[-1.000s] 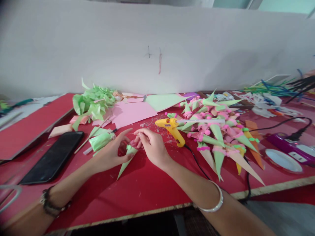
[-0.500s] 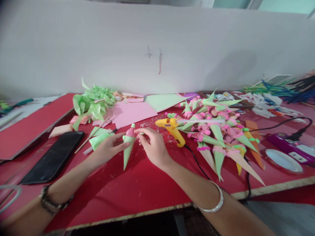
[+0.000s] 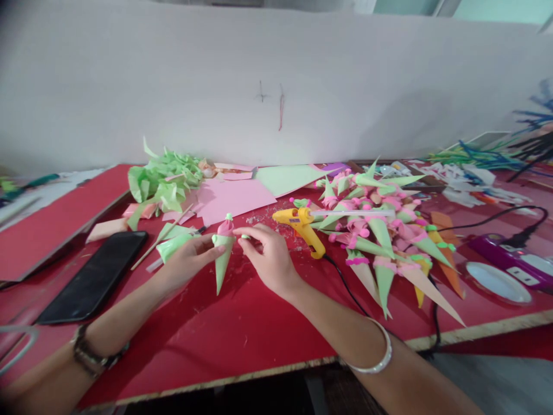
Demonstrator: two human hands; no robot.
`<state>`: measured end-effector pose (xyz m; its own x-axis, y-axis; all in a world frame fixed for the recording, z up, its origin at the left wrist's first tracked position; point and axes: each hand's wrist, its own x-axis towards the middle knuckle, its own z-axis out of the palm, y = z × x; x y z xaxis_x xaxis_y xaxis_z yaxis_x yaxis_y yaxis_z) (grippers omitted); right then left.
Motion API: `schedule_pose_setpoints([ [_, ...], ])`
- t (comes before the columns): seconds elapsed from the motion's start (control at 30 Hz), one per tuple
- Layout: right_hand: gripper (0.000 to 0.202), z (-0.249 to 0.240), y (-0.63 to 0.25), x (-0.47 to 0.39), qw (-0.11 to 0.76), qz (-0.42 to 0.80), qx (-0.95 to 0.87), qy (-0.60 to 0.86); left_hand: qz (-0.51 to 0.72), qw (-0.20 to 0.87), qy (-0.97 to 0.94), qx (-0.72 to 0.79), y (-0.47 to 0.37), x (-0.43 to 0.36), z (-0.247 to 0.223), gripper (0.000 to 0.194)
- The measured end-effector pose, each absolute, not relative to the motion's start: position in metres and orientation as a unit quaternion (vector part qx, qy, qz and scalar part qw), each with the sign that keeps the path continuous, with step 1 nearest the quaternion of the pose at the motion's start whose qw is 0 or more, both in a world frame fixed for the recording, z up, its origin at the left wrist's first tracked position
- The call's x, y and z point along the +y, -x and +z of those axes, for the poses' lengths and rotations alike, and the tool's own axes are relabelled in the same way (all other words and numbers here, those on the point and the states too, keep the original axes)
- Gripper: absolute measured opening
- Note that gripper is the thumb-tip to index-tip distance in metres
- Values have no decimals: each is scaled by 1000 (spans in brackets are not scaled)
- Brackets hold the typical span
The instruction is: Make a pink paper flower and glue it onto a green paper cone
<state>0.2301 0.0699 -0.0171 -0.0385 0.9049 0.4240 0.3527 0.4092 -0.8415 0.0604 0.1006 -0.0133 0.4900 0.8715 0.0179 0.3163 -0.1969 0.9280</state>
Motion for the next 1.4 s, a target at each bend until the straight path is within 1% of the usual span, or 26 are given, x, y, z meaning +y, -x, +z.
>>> schedule_pose_setpoints([
  [0.1, 20, -17, -229, 70, 511, 309, -653, 467, 302, 490, -707, 409, -61, 100, -14, 32],
  [0.17, 16, -16, -229, 69, 498, 338, -645, 471, 307, 496, -702, 408, -61, 100, -14, 31],
  [0.23, 18, -15, -230, 67, 483, 355, -641, 480, 314, 500, -693, 414, -61, 99, -14, 31],
  [0.4, 35, -11, -231, 64, 476, 293, -662, 499, 322, 516, -678, 413, -62, 98, -14, 31],
  [0.47, 31, -11, -231, 65, 478, 276, -673, 493, 320, 512, -679, 417, -62, 98, -14, 31],
  [0.57, 14, -12, -230, 67, 486, 252, -689, 475, 326, 509, -678, 418, -62, 98, -15, 31],
  [0.6, 12, -13, -230, 68, 489, 240, -694, 471, 328, 511, -677, 416, -62, 98, -15, 32],
  [0.7, 19, -15, -230, 69, 503, 223, -690, 470, 332, 516, -670, 418, -62, 98, -14, 36],
  [0.77, 22, -16, -230, 69, 516, 252, -676, 462, 335, 513, -666, 426, -62, 98, -14, 39],
  [0.9, 12, -16, -230, 68, 508, 298, -673, 448, 333, 536, -659, 409, -62, 99, -14, 33],
  [1.07, 3, -17, -229, 69, 510, 272, -675, 458, 327, 535, -659, 415, -62, 99, -16, 29],
  [1.2, 11, -17, -229, 69, 517, 292, -669, 447, 322, 525, -667, 419, -61, 99, -16, 31],
  [1.33, 13, -15, -229, 68, 498, 297, -674, 458, 316, 525, -673, 414, -61, 99, -15, 29],
  [1.4, 10, -16, -229, 67, 499, 286, -676, 461, 316, 523, -675, 413, -61, 99, -15, 29],
])
